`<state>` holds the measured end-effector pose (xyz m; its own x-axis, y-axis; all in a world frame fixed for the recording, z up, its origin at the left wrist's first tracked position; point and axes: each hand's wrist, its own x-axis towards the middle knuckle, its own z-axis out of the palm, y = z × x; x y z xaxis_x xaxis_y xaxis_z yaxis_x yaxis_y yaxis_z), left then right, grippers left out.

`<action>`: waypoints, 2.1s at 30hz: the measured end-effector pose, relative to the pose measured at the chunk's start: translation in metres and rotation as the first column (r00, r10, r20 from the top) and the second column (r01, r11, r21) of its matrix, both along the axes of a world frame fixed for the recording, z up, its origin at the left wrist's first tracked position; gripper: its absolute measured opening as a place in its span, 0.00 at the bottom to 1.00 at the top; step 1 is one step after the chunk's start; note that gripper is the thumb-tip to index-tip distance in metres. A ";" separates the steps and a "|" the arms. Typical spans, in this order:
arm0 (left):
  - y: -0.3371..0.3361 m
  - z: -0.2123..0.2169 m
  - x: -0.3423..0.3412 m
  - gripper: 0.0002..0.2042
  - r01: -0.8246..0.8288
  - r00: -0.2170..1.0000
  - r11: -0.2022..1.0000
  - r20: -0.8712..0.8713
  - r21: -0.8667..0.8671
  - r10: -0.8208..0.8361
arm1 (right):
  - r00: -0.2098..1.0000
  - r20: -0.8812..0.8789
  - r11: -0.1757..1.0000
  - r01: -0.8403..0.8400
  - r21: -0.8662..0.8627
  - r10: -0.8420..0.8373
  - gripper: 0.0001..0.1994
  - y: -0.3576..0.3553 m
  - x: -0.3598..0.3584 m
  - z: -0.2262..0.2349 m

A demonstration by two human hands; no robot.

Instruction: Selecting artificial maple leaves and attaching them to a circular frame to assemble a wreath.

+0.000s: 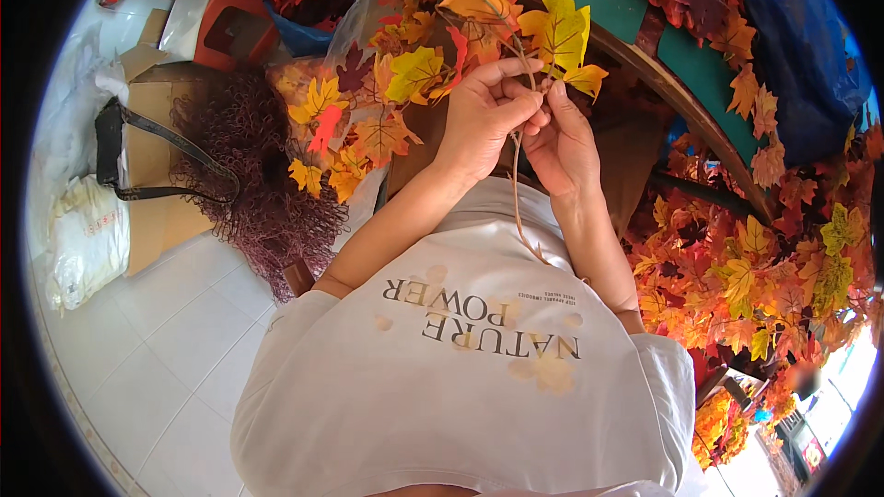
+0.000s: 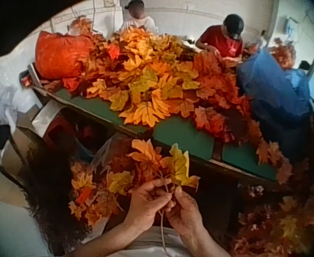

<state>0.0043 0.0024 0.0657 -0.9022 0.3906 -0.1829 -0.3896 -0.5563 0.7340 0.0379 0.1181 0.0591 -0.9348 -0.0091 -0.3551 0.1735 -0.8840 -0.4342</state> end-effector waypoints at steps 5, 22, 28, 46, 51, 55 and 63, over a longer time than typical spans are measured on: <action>0.001 0.000 -0.001 0.17 0.001 1.000 1.000 -0.004 -0.002 -0.001 | 0.998 0.059 0.999 0.019 -0.030 -0.017 0.09 -0.002 0.000 -0.001; 0.001 -0.010 -0.002 0.11 -0.019 0.999 0.999 0.038 0.050 0.017 | 0.976 -0.165 0.896 0.198 0.397 -0.143 0.06 -0.007 0.005 -0.010; 0.002 -0.030 -0.003 0.09 -0.156 0.987 0.980 -0.043 -0.124 0.152 | 0.999 0.005 0.709 -0.039 0.704 0.051 0.10 0.004 -0.002 -0.015; -0.006 -0.033 -0.017 0.16 0.327 0.941 0.921 0.018 0.212 -0.339 | 0.974 -0.106 0.887 -0.134 0.441 0.200 0.14 0.034 0.023 -0.009; 0.008 -0.044 0.000 0.14 0.275 0.940 0.959 0.191 0.075 -0.284 | 0.959 -0.261 -0.026 0.265 0.964 0.107 0.11 0.032 0.018 -0.018; 0.018 -0.059 0.018 0.09 0.171 0.938 0.974 0.278 0.151 -0.208 | 0.927 -0.313 -0.400 0.372 0.838 0.206 0.10 0.028 0.017 -0.007; 0.007 -0.054 0.005 0.06 0.000 0.923 0.987 0.381 0.161 -0.062 | 0.821 -0.215 -0.158 0.345 0.925 0.529 0.15 0.033 -0.002 0.032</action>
